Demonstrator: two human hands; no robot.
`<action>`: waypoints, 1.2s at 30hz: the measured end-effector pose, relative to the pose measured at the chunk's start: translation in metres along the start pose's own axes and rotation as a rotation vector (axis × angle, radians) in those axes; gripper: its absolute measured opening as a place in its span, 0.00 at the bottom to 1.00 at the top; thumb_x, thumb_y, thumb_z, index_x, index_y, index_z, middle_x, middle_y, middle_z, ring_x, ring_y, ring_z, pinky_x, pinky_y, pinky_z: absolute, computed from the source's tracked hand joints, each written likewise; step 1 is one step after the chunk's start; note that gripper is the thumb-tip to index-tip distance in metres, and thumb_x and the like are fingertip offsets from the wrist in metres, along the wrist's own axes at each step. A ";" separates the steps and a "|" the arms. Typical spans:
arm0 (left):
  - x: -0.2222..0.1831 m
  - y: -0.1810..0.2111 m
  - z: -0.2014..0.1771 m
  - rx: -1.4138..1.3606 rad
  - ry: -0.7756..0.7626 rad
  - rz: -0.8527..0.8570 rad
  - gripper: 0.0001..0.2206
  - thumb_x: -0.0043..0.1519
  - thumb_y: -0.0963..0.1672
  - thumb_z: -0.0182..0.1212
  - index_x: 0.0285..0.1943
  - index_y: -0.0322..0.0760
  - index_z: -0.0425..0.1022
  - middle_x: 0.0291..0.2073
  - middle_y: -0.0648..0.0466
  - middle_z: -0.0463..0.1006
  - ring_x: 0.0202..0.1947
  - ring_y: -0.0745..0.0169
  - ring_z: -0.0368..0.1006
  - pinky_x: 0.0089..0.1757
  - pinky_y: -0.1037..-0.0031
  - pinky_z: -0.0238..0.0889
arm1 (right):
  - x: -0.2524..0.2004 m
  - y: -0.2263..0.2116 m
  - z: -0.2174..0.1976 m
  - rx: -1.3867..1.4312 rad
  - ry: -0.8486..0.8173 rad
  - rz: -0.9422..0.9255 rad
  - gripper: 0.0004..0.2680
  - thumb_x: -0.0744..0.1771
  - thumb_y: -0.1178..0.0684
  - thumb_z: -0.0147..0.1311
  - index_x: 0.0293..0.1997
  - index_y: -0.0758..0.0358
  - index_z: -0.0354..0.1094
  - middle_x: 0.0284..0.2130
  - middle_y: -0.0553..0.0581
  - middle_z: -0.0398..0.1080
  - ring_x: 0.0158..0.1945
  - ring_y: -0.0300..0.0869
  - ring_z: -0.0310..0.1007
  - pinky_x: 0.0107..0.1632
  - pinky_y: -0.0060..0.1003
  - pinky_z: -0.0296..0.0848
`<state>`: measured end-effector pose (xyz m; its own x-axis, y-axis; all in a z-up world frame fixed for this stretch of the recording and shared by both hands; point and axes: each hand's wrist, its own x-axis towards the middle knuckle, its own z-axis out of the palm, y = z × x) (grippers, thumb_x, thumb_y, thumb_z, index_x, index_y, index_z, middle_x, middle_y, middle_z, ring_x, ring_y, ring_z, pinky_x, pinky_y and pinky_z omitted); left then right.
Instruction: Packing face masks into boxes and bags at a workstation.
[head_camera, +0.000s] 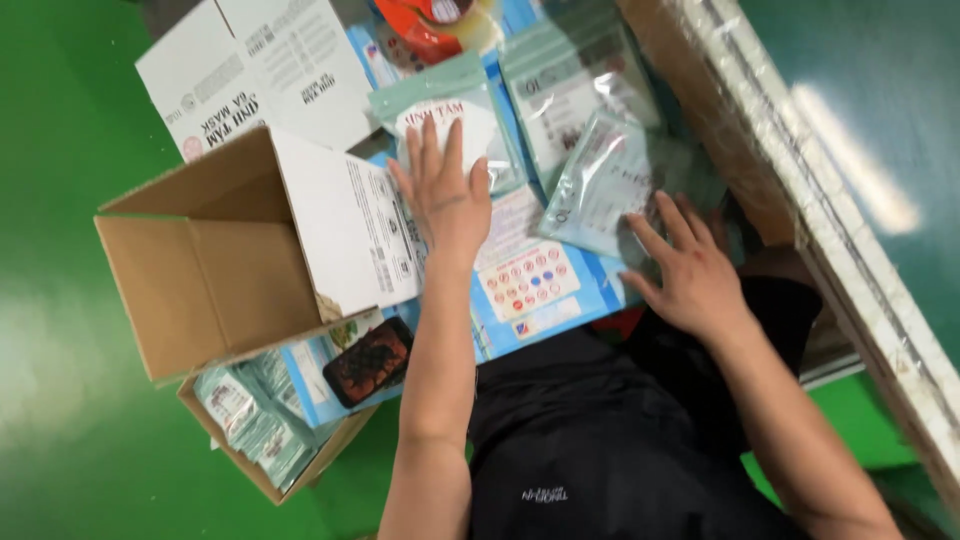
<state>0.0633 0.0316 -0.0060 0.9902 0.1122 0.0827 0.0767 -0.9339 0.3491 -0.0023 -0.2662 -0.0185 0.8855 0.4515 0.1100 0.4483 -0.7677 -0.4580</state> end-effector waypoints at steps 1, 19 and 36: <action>-0.007 0.001 -0.001 0.005 0.115 0.006 0.25 0.62 0.48 0.63 0.70 0.39 0.71 0.73 0.44 0.58 0.75 0.44 0.46 0.68 0.45 0.27 | -0.005 0.002 0.010 -0.027 0.032 0.064 0.25 0.61 0.46 0.64 0.65 0.60 0.68 0.68 0.68 0.60 0.69 0.64 0.58 0.63 0.54 0.63; -0.132 0.076 0.047 -0.528 0.003 0.165 0.17 0.60 0.46 0.65 0.58 0.37 0.79 0.58 0.44 0.78 0.58 0.45 0.70 0.59 0.56 0.57 | 0.050 0.006 0.010 0.002 0.017 0.485 0.36 0.64 0.45 0.64 0.81 0.56 0.43 0.45 0.78 0.70 0.45 0.67 0.74 0.48 0.55 0.73; 0.048 0.091 0.019 -0.197 -0.268 -0.286 0.25 0.64 0.52 0.59 0.67 0.36 0.70 0.69 0.43 0.65 0.64 0.41 0.67 0.62 0.54 0.61 | -0.065 -0.022 0.040 0.334 0.166 0.094 0.16 0.61 0.57 0.65 0.53 0.62 0.73 0.59 0.67 0.68 0.63 0.61 0.69 0.60 0.48 0.71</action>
<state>0.1203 -0.0546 0.0124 0.9295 0.2405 -0.2796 0.3543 -0.7927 0.4961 -0.0750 -0.2601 -0.0509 0.9410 0.2851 0.1825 0.3236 -0.5993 -0.7322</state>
